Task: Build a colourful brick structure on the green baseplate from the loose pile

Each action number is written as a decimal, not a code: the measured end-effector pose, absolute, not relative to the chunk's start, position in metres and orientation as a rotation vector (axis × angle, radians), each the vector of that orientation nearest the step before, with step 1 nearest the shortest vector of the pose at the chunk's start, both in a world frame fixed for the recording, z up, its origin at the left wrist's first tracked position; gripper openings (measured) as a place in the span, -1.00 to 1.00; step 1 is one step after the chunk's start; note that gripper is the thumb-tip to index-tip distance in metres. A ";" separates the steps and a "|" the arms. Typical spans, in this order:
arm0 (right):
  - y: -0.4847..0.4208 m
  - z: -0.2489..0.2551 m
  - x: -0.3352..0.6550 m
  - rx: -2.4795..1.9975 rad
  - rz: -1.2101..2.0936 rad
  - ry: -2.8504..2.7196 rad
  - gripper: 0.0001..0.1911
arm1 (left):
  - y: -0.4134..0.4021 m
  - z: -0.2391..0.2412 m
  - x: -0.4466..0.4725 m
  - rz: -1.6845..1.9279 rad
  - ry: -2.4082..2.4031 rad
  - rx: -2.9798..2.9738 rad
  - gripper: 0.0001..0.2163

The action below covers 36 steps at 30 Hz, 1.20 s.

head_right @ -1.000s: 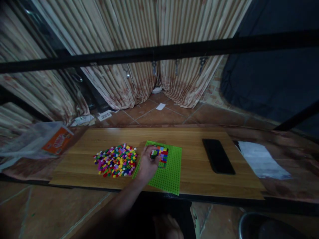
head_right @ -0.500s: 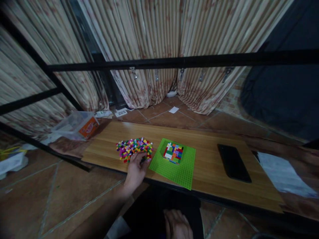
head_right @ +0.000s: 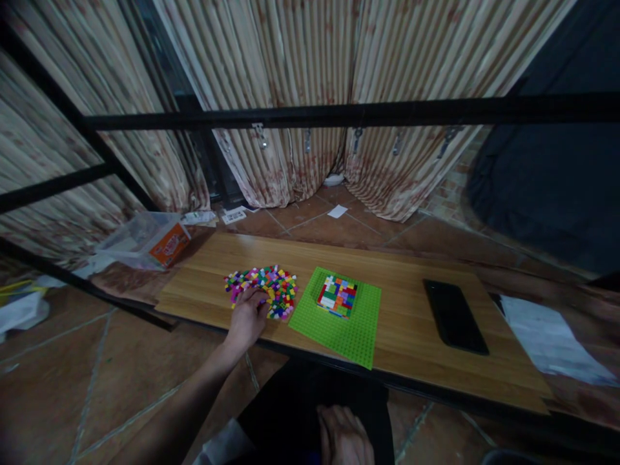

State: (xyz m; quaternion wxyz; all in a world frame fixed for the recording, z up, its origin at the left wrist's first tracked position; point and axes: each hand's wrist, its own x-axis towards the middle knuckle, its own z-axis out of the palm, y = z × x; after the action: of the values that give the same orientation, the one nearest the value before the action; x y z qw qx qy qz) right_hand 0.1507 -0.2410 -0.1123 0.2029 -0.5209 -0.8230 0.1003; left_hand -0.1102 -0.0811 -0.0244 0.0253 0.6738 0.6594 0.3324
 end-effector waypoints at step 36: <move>-0.241 -0.105 0.128 -1.670 0.447 -2.112 -0.67 | -0.061 0.011 0.005 1.006 1.392 2.344 -0.79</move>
State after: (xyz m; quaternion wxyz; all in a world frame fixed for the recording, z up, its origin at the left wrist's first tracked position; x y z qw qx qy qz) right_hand 0.1278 -0.2405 -0.1054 0.2047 -0.5989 -0.7574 0.1603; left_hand 0.0053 -0.0609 0.0114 0.1175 0.8010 0.4758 0.3438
